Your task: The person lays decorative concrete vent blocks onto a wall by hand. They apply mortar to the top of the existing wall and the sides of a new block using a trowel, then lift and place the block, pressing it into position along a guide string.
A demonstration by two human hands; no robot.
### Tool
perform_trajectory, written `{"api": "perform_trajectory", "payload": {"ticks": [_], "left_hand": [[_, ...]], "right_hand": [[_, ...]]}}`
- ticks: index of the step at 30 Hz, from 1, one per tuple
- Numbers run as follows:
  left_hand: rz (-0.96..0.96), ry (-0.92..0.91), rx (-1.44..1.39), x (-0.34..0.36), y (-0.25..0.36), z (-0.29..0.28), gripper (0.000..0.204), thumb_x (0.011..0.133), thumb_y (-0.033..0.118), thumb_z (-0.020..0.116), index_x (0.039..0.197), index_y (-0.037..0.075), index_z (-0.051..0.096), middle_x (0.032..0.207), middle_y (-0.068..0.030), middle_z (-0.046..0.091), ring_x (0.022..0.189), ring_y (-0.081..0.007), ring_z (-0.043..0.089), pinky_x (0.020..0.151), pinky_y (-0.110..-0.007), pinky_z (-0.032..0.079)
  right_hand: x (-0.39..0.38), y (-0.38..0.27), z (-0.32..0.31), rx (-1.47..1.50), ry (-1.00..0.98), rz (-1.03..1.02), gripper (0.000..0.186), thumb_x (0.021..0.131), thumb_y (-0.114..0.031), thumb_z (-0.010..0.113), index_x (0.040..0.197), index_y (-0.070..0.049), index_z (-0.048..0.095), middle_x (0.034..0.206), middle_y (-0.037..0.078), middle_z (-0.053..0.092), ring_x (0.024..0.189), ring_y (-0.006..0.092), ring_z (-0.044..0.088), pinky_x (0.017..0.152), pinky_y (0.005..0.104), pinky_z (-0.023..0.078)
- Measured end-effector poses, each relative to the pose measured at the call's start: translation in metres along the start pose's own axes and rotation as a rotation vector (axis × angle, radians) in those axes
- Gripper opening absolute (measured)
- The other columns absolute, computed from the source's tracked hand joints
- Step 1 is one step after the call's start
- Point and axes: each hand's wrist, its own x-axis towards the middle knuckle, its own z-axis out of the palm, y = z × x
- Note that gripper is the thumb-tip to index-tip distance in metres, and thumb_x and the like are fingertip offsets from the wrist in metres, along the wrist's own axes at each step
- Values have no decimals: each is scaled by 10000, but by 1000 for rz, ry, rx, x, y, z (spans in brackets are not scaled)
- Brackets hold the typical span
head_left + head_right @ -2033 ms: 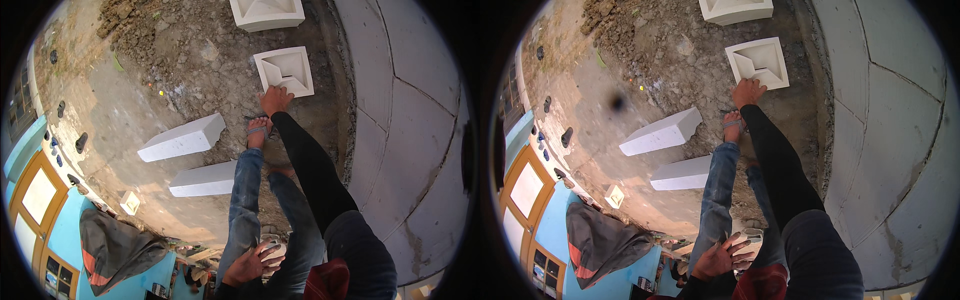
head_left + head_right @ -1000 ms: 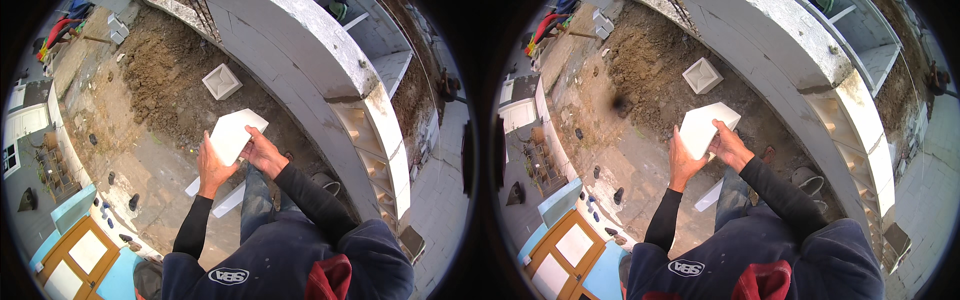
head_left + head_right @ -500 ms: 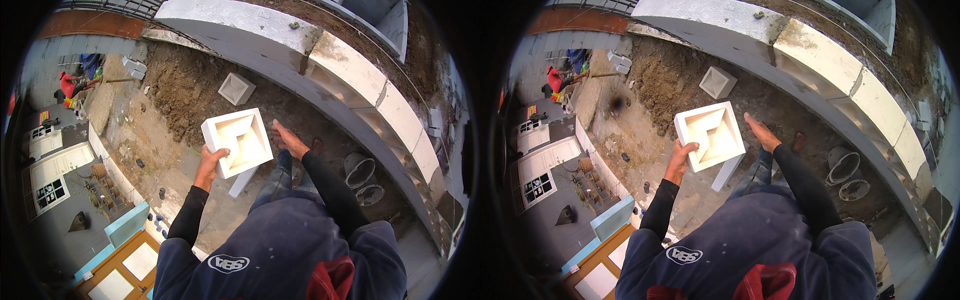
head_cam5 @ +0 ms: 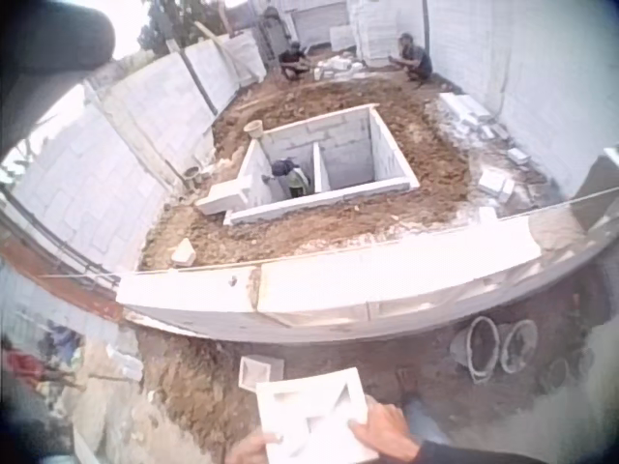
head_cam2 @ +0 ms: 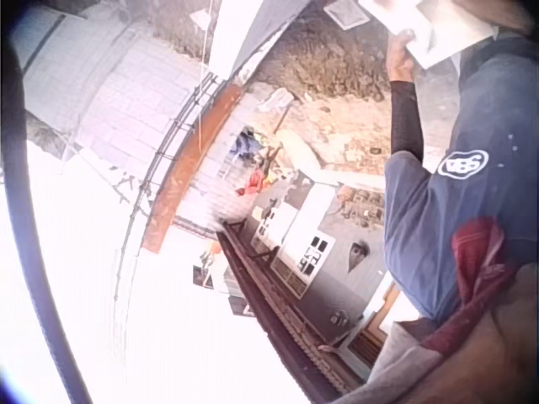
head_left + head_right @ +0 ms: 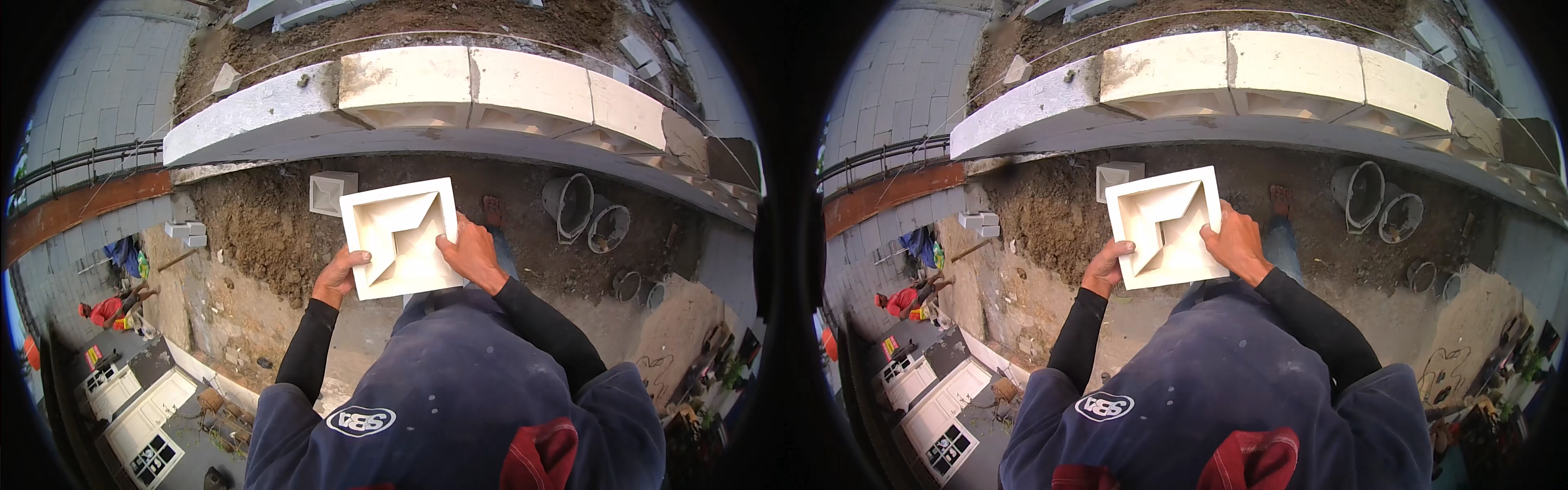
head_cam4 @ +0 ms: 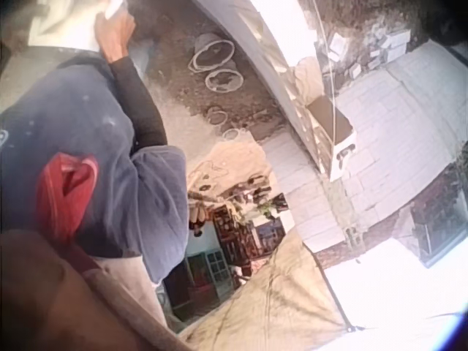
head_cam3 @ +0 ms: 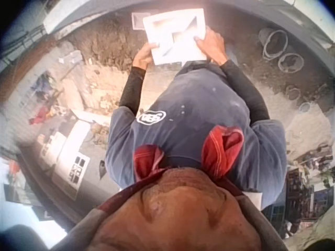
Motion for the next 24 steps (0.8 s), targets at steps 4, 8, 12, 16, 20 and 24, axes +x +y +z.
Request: {"api": "perform_trajectory", "payload": {"ticks": [4,8,12,16,20,24], "left_hand": [[63,-110,331,39,21,72,1010,695,196,885,1499,-11,310,1358,-157,544,1276,-282,559,1092,-432,469],[342,-115,767,49,37,156,1135,606,242,942,1509,1,296,1353,-177,534,1254,-295,559,1070,-436,472],[481,-102,1084,39,61,246,1095,612,295,927,1471,-23,328,1334,-198,534,1240,-310,567,1050,-422,478],[531,-157,1284,40,72,301,1067,621,301,919,1458,-31,349,1336,-207,542,1238,-307,575,1040,-415,487],[516,-265,1428,47,80,358,1066,623,304,920,1457,-33,349,1323,-222,571,1205,-318,608,1021,-416,504],[619,-412,1608,18,85,429,1137,608,369,933,1472,-49,323,1315,-243,583,1202,-329,615,1040,-427,492]], "right_hand": [[-22,57,-25,230,164,81,535,888,-237,685,1327,48,575,1079,258,733,976,374,735,898,447,563],[-27,100,-37,879,149,33,454,957,-124,668,1368,25,547,1269,143,660,1126,213,651,972,369,525],[-24,117,-58,1152,169,-33,491,945,-140,702,1377,29,540,1281,146,659,1166,220,640,1008,366,503],[-27,124,-84,1165,243,-61,456,931,-191,720,1303,46,607,1208,153,694,1089,218,670,949,361,526],[-52,134,-111,1136,391,-83,408,920,-227,721,1205,61,673,1109,157,729,989,219,696,880,355,544],[-79,137,-124,1217,561,-189,410,921,-253,720,1182,62,686,1084,144,730,939,181,677,847,350,543]]}}
